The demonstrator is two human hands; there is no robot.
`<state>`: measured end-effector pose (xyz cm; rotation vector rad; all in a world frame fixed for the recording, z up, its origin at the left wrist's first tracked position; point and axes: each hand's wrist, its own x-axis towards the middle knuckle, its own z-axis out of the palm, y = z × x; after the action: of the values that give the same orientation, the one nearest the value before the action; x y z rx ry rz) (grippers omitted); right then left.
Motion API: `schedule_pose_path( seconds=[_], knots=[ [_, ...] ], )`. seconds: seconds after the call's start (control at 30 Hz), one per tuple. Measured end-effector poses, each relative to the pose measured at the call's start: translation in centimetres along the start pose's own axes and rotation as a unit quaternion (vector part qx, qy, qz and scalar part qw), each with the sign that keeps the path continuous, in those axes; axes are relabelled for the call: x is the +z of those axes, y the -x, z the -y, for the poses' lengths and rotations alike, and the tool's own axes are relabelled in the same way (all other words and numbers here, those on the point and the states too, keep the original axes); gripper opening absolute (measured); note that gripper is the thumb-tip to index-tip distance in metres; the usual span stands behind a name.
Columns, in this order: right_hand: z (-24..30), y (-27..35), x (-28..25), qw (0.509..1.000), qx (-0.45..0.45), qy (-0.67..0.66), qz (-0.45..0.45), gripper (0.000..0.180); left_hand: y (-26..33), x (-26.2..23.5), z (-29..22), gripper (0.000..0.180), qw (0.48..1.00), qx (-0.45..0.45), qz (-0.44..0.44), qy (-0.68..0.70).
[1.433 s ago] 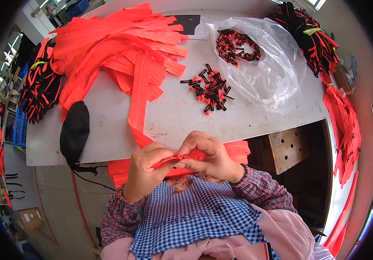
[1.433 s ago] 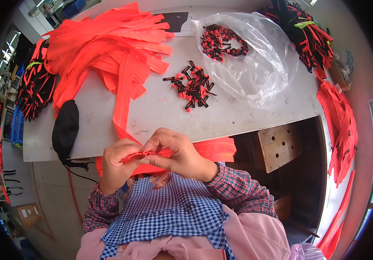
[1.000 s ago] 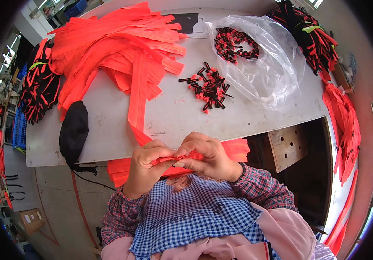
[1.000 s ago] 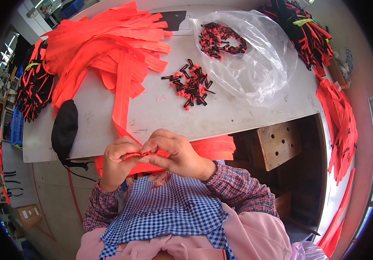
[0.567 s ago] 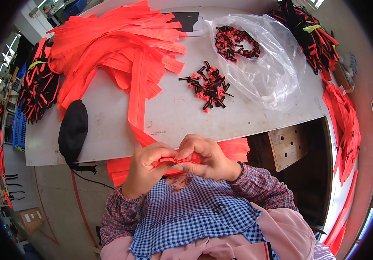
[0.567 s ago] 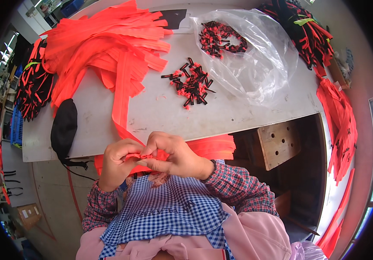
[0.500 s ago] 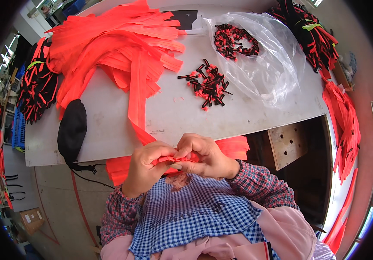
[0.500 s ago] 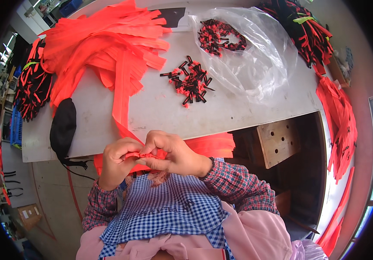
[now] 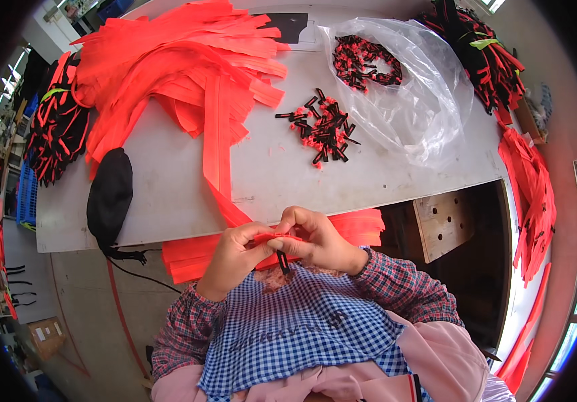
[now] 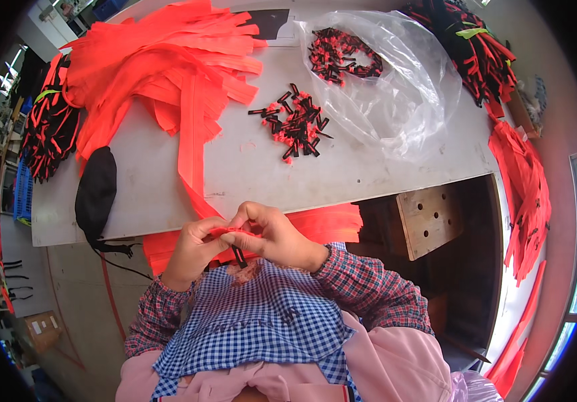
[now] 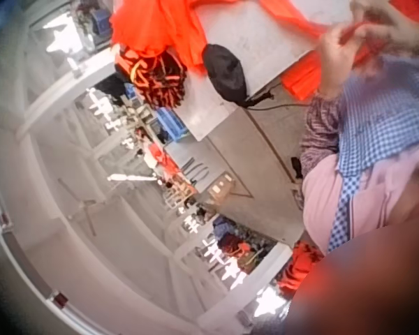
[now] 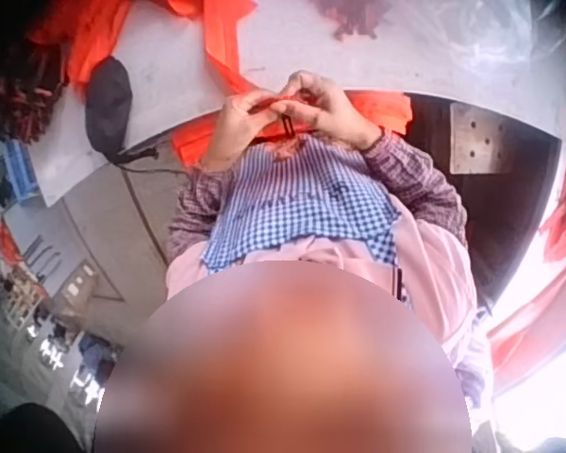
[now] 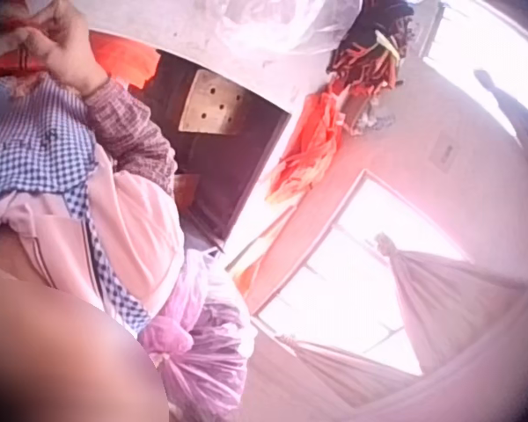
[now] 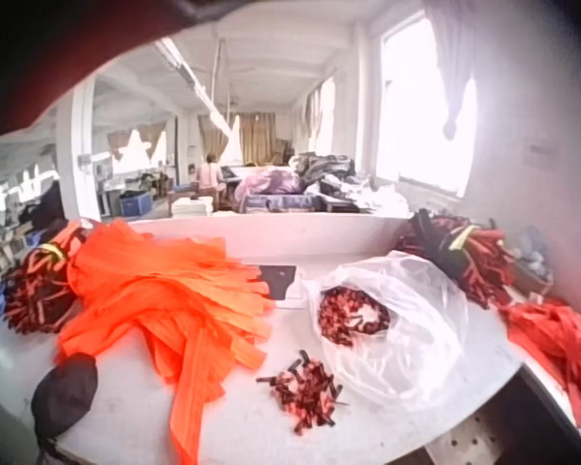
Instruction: Assembling black sliders onto red zipper tape strips at a workshop table.
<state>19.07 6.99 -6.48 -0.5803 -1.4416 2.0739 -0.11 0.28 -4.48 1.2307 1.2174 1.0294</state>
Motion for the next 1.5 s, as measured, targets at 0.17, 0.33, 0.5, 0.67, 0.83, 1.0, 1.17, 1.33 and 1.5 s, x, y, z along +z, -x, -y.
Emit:
schedule_pose_path(
  seconds=[0.17,0.33,0.5,0.67,0.83,1.0,1.17,1.33,1.5],
  knots=[
    [-4.5,0.2,-0.3,0.990,0.094,0.005,-0.103,0.023,0.8,0.4,5.2,0.022,0.975,-0.201,0.019,0.092],
    [-7.8,1.2,-1.1,0.952,0.261,0.072,-0.143,0.034,1.2,2.6,11.3,0.023,0.936,-0.217,-0.062,0.270],
    [-10.5,0.5,-2.0,0.936,0.290,-0.064,-0.189,0.027,0.1,2.7,14.5,0.024,0.917,-0.251,-0.102,0.292],
    [-12.0,0.6,-2.2,0.957,0.191,-0.053,-0.210,0.020,-0.6,3.2,14.5,0.023,0.939,-0.170,-0.104,0.281],
    [-14.2,-0.2,-1.9,0.956,0.136,-0.075,-0.250,0.019,-1.3,4.6,14.9,0.020,0.957,-0.125,-0.154,0.210],
    [-13.7,0.3,-1.5,0.953,0.136,-0.053,-0.264,0.022,-1.1,4.7,15.0,0.021,0.959,-0.150,-0.183,0.159],
    [-9.3,1.5,-1.3,0.970,0.114,-0.032,-0.212,0.018,0.1,3.4,11.8,0.024,0.982,-0.088,-0.117,0.123],
    [-7.4,1.2,-1.2,0.986,0.060,-0.015,-0.152,0.014,1.0,2.5,8.2,0.023,0.991,-0.109,-0.061,0.056],
    [-6.4,0.6,0.1,0.989,0.045,-0.017,-0.139,0.014,0.1,2.4,6.1,0.019,0.995,-0.037,-0.067,0.071]
  ],
)
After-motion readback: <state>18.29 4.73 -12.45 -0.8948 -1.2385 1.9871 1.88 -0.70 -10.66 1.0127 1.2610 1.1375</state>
